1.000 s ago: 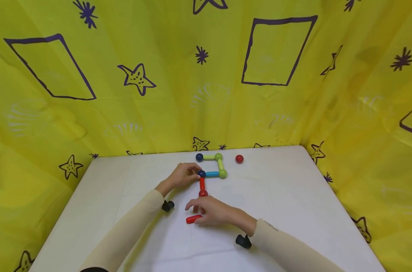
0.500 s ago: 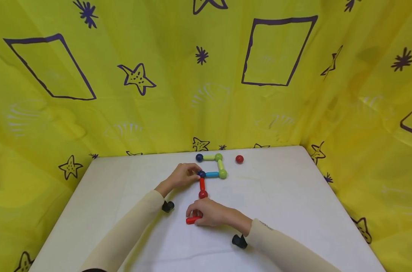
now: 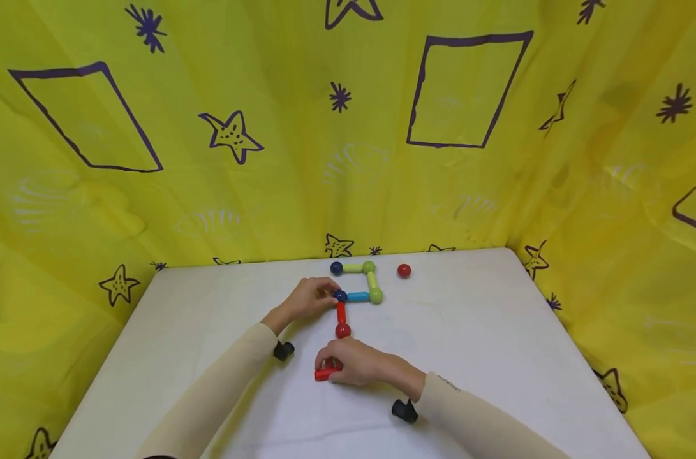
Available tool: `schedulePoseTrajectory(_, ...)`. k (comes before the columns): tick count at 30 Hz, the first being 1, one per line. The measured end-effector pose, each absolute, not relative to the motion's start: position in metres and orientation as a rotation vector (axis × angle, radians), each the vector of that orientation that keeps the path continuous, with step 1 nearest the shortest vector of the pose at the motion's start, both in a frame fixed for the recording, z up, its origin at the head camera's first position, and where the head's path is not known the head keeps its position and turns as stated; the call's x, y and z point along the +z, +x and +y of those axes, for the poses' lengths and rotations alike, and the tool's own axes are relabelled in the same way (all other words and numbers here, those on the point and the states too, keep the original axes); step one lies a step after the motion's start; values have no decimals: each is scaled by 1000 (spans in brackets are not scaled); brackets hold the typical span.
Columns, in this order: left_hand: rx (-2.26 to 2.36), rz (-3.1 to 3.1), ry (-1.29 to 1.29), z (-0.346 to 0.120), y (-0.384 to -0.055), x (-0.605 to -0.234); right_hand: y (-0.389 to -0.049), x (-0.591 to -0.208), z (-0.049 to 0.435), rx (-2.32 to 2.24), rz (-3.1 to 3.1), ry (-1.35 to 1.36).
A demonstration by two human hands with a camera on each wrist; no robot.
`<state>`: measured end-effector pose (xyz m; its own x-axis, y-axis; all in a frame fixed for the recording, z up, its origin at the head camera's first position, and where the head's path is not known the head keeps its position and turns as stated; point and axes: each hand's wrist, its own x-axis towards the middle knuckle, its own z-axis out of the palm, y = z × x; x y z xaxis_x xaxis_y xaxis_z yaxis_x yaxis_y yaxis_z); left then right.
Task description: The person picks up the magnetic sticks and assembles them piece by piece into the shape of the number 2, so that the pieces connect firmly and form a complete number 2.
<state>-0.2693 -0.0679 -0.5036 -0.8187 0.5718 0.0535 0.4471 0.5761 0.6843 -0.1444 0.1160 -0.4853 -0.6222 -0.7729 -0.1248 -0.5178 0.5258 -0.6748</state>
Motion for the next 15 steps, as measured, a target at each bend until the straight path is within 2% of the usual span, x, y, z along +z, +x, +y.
schedulePoseTrajectory(15, 1056, 2631, 873, -68, -271, -505, -148, -482, 136, -972, 2354, -1029)
